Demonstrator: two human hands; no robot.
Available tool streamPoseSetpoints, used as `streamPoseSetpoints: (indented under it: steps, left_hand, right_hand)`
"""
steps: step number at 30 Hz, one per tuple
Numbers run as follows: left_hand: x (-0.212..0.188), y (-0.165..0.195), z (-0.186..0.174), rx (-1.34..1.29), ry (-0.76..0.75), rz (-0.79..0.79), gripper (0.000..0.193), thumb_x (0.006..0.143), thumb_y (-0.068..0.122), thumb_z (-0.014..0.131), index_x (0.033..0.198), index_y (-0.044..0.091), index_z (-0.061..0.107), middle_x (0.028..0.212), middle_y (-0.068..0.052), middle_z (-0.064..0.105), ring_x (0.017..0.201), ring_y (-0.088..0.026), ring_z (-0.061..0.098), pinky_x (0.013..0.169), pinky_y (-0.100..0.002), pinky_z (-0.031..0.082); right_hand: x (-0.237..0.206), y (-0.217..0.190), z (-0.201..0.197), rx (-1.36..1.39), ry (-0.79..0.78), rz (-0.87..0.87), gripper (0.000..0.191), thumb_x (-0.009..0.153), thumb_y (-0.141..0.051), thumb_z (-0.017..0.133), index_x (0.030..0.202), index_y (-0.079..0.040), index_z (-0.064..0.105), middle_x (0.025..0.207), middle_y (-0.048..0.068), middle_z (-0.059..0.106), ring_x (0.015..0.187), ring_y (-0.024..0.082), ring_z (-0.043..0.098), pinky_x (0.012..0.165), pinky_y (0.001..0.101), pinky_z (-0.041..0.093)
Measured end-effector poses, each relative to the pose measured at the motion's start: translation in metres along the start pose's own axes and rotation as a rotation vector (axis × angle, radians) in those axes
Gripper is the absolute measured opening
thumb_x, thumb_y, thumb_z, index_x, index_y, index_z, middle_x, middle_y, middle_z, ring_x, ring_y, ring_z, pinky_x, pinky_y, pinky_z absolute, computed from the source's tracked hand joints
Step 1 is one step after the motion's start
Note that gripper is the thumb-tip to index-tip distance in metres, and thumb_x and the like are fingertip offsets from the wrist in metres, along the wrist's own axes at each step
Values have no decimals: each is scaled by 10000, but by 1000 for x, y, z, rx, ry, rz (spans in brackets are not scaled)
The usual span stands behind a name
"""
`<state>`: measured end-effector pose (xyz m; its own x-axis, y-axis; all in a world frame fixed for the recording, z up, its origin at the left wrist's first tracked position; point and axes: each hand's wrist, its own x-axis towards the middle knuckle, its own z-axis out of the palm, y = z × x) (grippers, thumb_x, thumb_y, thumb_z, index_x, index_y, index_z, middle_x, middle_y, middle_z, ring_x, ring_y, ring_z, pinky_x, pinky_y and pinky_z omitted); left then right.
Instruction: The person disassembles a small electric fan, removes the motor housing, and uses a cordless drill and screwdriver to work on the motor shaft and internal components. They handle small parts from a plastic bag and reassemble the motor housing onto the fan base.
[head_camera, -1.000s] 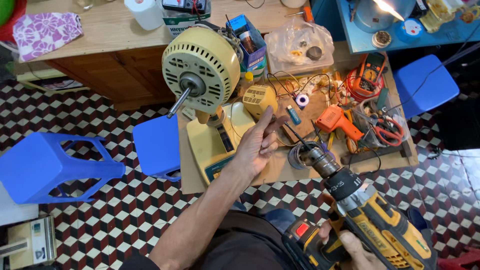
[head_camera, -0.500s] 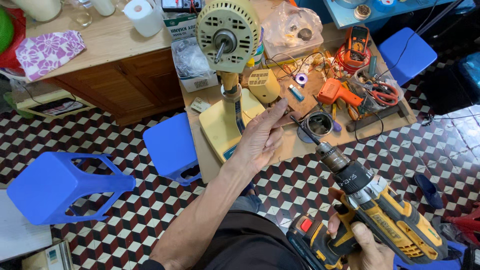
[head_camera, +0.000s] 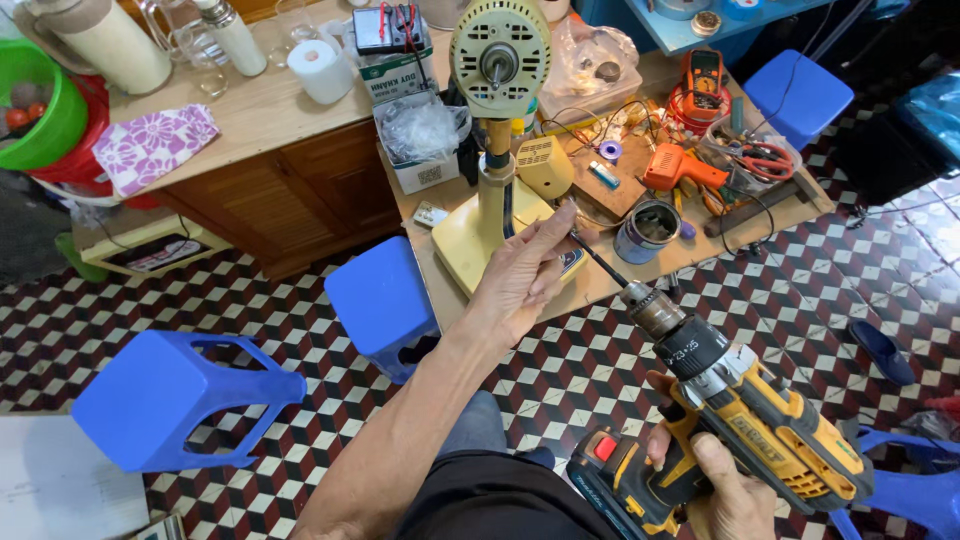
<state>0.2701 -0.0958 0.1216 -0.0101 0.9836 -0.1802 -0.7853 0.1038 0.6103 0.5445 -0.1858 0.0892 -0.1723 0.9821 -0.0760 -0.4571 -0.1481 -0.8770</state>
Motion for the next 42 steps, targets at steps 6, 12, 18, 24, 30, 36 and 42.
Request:
streamPoseSetpoints:
  steps: [6,12,18,24,30,36,42]
  left_hand:
    - [-7,19,-12,-64,-61,-52,319,981,336,732,1012,20,703,850,-27,618,414,-1,338,350,-166,233]
    - [12,54,-30,-13,-90,-76,249,982,292,722,986,54,652,1019,-95,755,443,-8,359,387,-166,271]
    - [27,79,-40,218,-137,7,256,967,292,714,986,40,676,971,-97,757,425,6,360,367,-157,279]
    - [34,85,-40,213,-117,19,268,972,322,722,972,60,666,947,-95,760,439,-7,364,398,-171,293]
    - [30,94,-37,176,-91,20,267,964,353,706,966,88,674,928,-73,760,420,-8,348,394,-173,280]
    - [31,104,-14,-55,-126,-4,228,999,313,689,1037,89,691,1017,-46,744,436,-2,334,409,-169,283]
    - [27,125,-1,-12,-185,36,330,1002,294,670,1207,37,704,1122,-79,756,450,-1,341,424,-170,289]
  right_hand:
    - [-8,10,25,-15,33,-43,613,891,-142,706,1445,23,503,1358,343,612,809,283,650,685,405,571]
    - [2,26,61,55,65,-27,594,904,-135,685,1449,12,501,1349,343,603,794,269,653,609,371,570]
    - [7,45,71,9,134,-40,566,892,-136,672,1417,13,524,1340,331,610,788,261,663,631,383,594]
    - [15,73,70,-331,164,-198,517,864,-92,709,1345,29,566,1201,280,664,807,279,712,683,409,625]
    - [45,90,87,-368,249,-208,508,849,-107,725,1322,19,588,1115,233,685,787,256,710,686,400,619]
    - [44,104,104,-362,264,-209,500,834,-123,741,1299,9,611,1029,186,706,768,232,707,690,391,613]
    - [61,82,136,-367,266,-210,492,819,-138,758,1275,0,634,943,139,726,748,209,705,694,382,607]
